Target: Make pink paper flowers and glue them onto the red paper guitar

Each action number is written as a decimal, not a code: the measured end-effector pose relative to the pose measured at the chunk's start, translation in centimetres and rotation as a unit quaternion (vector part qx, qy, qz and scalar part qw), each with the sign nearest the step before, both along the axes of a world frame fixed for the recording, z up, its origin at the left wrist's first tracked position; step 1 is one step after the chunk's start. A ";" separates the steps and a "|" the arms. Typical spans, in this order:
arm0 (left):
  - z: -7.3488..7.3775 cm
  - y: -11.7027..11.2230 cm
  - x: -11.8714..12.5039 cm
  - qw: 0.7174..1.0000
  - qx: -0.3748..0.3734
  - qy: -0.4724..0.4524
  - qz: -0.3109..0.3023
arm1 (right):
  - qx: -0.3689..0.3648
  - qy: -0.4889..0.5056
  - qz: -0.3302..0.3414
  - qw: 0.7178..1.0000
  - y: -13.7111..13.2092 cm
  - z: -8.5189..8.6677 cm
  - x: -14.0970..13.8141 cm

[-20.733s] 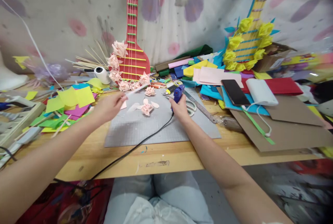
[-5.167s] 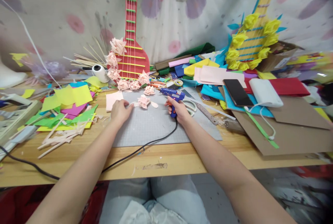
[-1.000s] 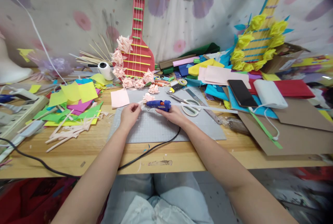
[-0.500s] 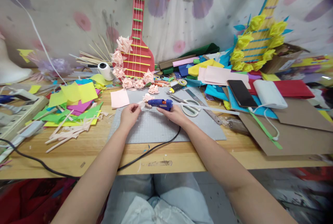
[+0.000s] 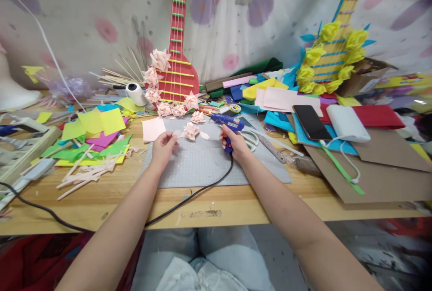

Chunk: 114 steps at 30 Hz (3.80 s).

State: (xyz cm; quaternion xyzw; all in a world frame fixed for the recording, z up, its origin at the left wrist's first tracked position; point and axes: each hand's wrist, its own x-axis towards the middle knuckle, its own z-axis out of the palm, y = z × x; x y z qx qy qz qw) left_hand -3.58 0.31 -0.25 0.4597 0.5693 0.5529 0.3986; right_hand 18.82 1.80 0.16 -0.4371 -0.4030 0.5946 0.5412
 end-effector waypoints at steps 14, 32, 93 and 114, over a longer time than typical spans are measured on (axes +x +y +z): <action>3.2 0.3 2.3 0.999 -0.013 0.020 -0.046 | -0.016 0.062 0.022 0.998 0.3 -0.1 0.2; 5.3 3.1 1.2 0.954 0.111 0.262 -0.096 | -0.009 0.103 0.029 0.994 0.5 -0.3 0.5; 8.0 8.5 4.9 0.815 -0.244 0.512 -0.120 | -0.016 0.095 0.025 0.995 0.6 -0.2 0.5; 5.9 9.2 3.9 0.794 -0.192 0.559 -0.143 | -0.017 0.093 0.031 0.995 0.6 -0.3 0.4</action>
